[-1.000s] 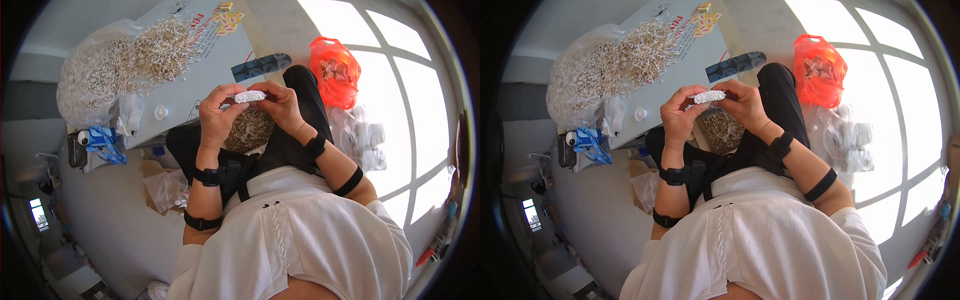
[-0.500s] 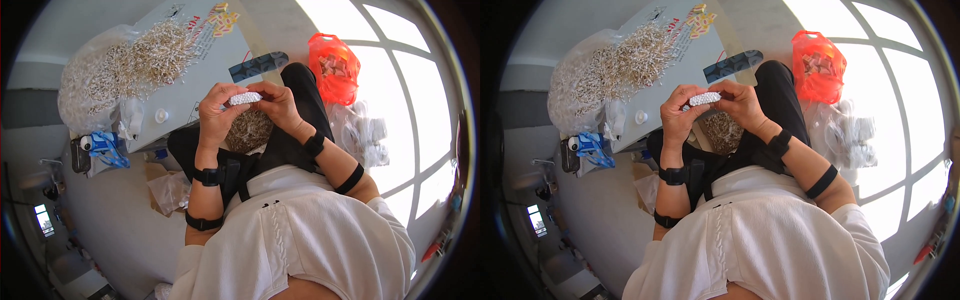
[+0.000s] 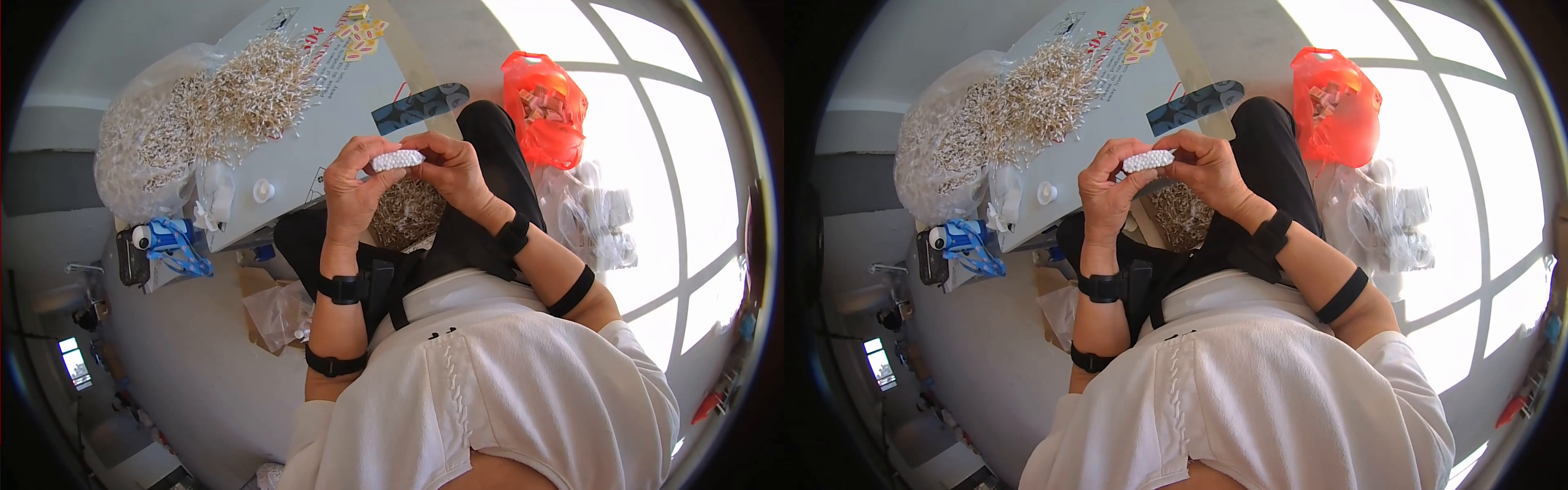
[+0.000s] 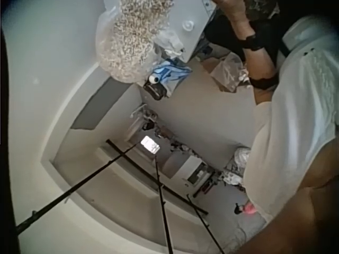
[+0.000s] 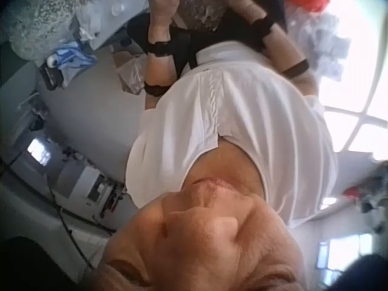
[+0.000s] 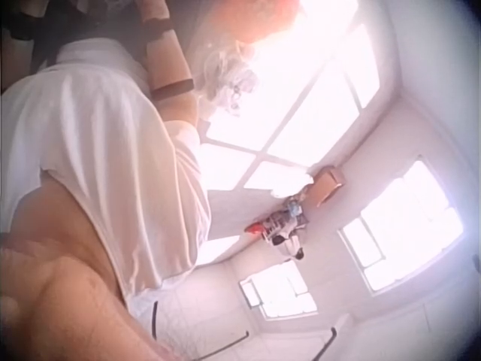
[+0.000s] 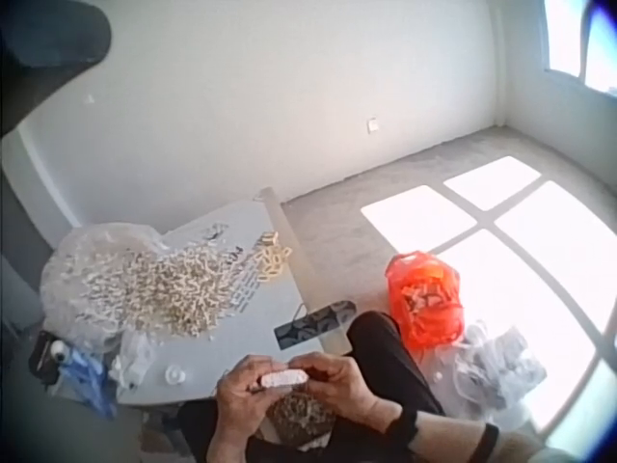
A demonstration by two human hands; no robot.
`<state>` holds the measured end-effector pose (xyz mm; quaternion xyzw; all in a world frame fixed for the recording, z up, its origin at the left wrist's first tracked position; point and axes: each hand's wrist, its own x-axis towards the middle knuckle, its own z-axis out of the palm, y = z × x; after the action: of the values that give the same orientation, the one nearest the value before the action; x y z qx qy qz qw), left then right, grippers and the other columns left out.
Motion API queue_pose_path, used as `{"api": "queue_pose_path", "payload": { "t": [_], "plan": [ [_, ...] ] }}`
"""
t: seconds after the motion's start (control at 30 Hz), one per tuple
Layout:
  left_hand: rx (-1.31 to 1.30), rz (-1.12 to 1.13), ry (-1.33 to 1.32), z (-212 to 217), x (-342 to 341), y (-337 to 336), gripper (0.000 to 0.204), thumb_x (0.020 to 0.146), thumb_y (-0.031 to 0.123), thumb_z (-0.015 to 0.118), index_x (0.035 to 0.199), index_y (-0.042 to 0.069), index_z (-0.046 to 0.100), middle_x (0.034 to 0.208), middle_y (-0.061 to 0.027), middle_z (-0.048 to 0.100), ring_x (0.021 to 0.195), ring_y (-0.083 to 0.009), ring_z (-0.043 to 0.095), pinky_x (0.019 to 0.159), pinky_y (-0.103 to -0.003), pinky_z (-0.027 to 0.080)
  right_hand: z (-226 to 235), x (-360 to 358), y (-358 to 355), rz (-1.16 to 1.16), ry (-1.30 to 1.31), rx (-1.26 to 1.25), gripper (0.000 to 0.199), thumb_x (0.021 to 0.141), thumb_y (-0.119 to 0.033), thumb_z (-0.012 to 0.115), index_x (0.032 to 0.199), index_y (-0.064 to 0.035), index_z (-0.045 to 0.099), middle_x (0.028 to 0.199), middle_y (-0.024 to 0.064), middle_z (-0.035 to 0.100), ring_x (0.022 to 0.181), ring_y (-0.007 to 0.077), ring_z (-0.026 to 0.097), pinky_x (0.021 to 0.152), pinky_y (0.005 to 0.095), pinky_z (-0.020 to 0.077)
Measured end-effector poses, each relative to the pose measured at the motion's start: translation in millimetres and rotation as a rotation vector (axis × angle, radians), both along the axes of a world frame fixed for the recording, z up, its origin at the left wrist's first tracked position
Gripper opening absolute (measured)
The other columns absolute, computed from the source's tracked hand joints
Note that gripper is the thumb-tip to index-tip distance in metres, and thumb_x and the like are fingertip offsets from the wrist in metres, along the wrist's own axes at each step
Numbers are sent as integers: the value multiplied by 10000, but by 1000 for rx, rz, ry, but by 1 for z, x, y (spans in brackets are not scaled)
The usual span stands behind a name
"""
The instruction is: The recorder is manually packaging small bundles of cotton swabs into plastic bags.
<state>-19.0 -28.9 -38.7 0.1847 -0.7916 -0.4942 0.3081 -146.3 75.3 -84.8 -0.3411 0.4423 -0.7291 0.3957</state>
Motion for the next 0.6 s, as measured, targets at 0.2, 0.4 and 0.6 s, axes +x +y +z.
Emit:
{"api": "queue_pose_path", "payload": {
  "t": [0.2, 0.4, 0.6],
  "plan": [
    [-120, 77, -49, -10, 7, -7, 424, 686, 24, 763, 1090, 40, 637, 1059, -12, 628, 899, -91, 585, 709, -224, 440, -1, -1, 0, -6, -14, 33, 187, 833, 18, 657, 1016, 27, 618, 865, 27, 647, 786, 64, 598, 718, 215, 515],
    [236, 76, -12, -19, 13, -4, 436, 718, 0, 703, 1140, 51, 608, 962, -25, 666, 886, -122, 599, 714, -237, 444, -1, -2, 0, -27, -2, 76, 177, 848, -41, 671, 1007, 10, 615, 821, 12, 641, 704, 40, 563, 601, 179, 469],
    [438, -3, 72, -15, 17, -7, 466, 759, -58, 645, 1208, 41, 570, 1113, -48, 623, 1027, -158, 579, 834, -257, 473, 4, -11, -1, -23, -263, 247, 219, 842, -80, 676, 1020, 15, 589, 757, 34, 630, 552, 41, 501, 489, 174, 396]
  ]
}}
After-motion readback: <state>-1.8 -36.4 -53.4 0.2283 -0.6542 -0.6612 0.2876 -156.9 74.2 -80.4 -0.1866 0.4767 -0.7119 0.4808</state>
